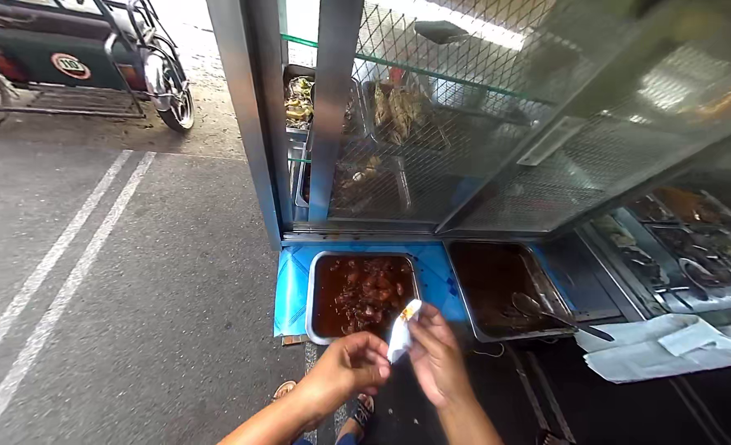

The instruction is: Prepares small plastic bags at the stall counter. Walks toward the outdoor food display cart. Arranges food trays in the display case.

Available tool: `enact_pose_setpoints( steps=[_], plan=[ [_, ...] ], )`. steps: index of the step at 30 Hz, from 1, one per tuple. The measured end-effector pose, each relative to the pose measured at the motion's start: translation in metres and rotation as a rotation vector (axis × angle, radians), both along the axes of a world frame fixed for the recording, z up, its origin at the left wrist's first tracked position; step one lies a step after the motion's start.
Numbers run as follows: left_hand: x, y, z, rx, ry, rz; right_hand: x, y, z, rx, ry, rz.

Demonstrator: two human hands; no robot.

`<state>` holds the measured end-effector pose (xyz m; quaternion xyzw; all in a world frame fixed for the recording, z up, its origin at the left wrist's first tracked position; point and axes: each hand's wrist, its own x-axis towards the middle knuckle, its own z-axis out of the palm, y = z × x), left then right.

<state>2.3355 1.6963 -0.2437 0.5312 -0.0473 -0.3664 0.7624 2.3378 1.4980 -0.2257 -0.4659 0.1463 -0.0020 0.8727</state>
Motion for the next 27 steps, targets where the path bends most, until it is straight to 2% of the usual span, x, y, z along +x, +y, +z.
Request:
enact_pose_setpoints(
  steps=[7,14,20,23,27],
  plan=[
    [-0.016,-0.02,0.004,-0.003,0.095,0.18,-0.005,-0.02,-0.013,0.022,0.033,0.088],
    [-0.037,-0.04,0.003,-0.045,0.15,0.379,-0.008,-0.028,-0.023,0.085,0.0,0.308],
    [-0.052,-0.061,0.007,-0.003,0.149,0.686,-0.006,-0.028,-0.031,0.08,-0.035,0.423],
    [-0.053,-0.059,0.008,0.016,0.146,0.739,0.003,-0.025,-0.034,-0.013,-0.204,0.479],
    [-0.043,-0.052,0.01,0.015,0.119,0.705,0.025,-0.026,-0.034,-0.328,-0.613,0.477]
  ],
)
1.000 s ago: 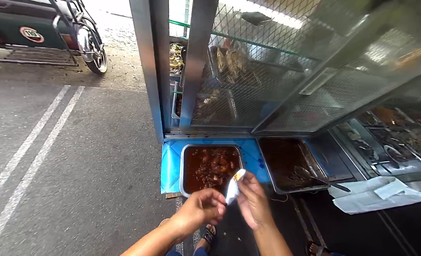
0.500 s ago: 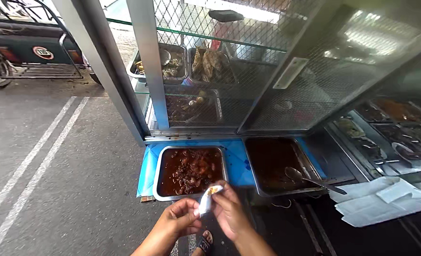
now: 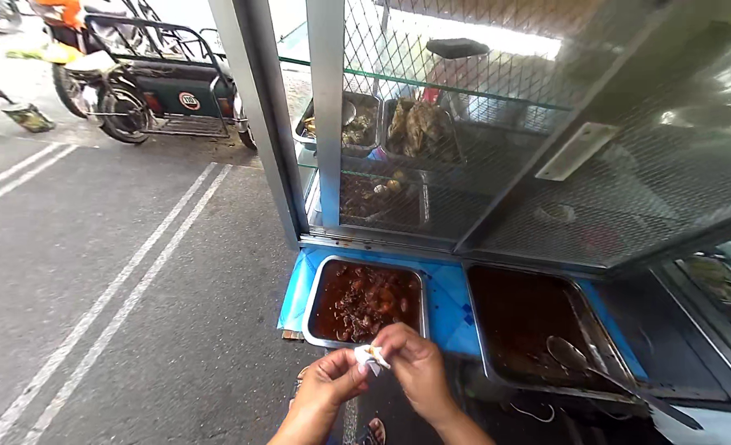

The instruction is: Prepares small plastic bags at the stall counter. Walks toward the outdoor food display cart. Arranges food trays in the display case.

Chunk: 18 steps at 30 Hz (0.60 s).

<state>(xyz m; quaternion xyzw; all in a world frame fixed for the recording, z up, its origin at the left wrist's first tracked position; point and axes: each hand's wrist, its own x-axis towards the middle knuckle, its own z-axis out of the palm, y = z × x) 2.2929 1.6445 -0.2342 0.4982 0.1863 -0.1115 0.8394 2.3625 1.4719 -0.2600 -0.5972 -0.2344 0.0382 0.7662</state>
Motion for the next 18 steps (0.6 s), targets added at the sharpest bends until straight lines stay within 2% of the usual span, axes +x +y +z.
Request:
enact_pose_setpoints(
  steps=[4,8,11,15,18],
  plan=[
    [0.018,0.013,-0.004,-0.017,-0.062,-0.065,0.012,-0.003,0.017,-0.212,-0.201,0.003],
    [0.031,0.035,-0.006,0.007,-0.039,-0.16,0.011,0.0,0.024,-0.363,-0.199,0.098],
    [0.041,0.054,-0.009,0.058,-0.051,-0.284,0.014,0.019,0.022,-0.358,-0.162,0.038],
    [0.065,0.09,-0.008,0.135,-0.059,-0.367,0.054,0.041,0.027,-0.272,-0.041,0.088],
    [0.079,0.123,-0.012,0.33,-0.104,-0.321,0.109,0.056,0.033,-0.467,-0.132,-0.021]
  ],
)
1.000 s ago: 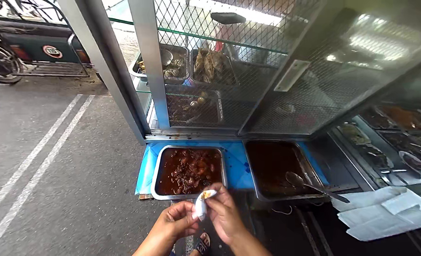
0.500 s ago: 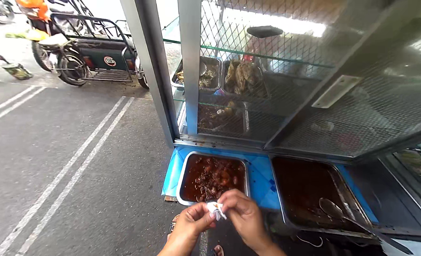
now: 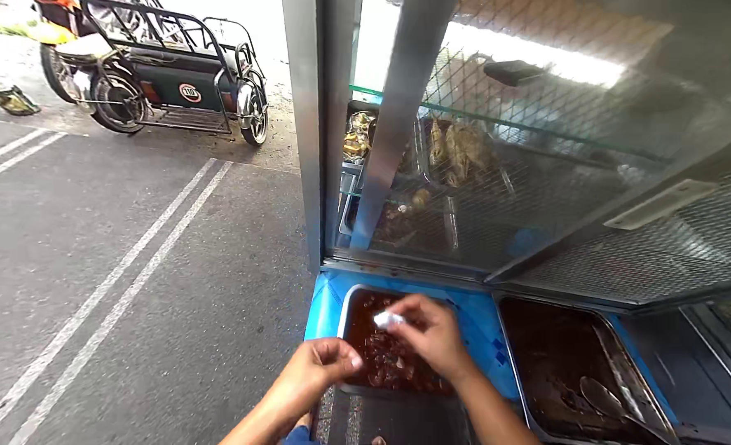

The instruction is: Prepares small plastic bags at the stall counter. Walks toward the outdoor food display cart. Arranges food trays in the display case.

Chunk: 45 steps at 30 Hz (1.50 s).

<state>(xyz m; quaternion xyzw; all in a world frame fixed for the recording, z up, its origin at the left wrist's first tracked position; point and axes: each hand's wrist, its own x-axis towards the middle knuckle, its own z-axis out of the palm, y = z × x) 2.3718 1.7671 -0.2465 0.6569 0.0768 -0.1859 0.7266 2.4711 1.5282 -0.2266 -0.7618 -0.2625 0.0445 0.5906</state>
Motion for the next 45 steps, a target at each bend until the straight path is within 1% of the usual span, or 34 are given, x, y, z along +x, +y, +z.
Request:
enact_pose_setpoints(
  steps=[3,5,7,9,12,14,17,19,21,25,28,31,34,40,45],
  plan=[
    [0.005,0.025,-0.023,0.235,-0.009,0.073,0.054,0.023,-0.008,-0.3,-0.162,-0.057],
    [0.004,0.032,-0.039,0.295,0.06,0.097,0.074,0.043,-0.016,-0.456,-0.204,0.027],
    [0.002,0.032,-0.046,0.269,0.168,0.099,0.085,0.061,-0.027,-0.6,-0.264,0.169],
    [0.003,0.029,-0.049,0.207,0.275,0.088,0.089,0.074,-0.038,-0.694,-0.304,0.277],
    [0.004,0.023,-0.055,0.113,0.327,0.086,0.088,0.084,-0.036,-0.771,-0.269,0.325],
    [0.006,0.017,-0.058,0.068,0.317,0.106,0.086,0.086,-0.034,-0.797,-0.226,0.305],
    [0.011,0.015,-0.061,0.087,0.29,0.086,0.082,0.079,-0.033,-0.828,-0.152,0.238],
    [0.015,0.017,-0.06,0.098,0.29,0.06,0.083,0.066,-0.036,-0.808,-0.117,0.189],
    [0.018,0.02,-0.058,0.112,0.297,0.034,0.084,0.047,-0.038,-0.789,-0.074,0.138],
    [0.027,0.022,-0.055,0.164,0.299,-0.019,0.086,-0.005,-0.036,-0.818,0.006,0.042],
    [0.027,0.021,-0.054,0.194,0.282,-0.024,0.085,-0.042,-0.039,-0.829,-0.002,-0.026],
    [0.024,0.019,-0.056,0.198,0.26,-0.002,0.084,-0.065,-0.039,-0.85,0.019,-0.094],
    [0.023,0.017,-0.054,0.195,0.27,0.031,0.078,-0.082,-0.037,-0.851,0.073,-0.217],
    [0.026,0.019,-0.055,0.199,0.271,0.024,0.035,-0.107,-0.043,-0.783,0.22,-0.518],
    [0.027,0.023,-0.052,0.165,0.288,0.011,-0.022,-0.109,-0.04,-0.74,0.286,-0.587]
  ],
)
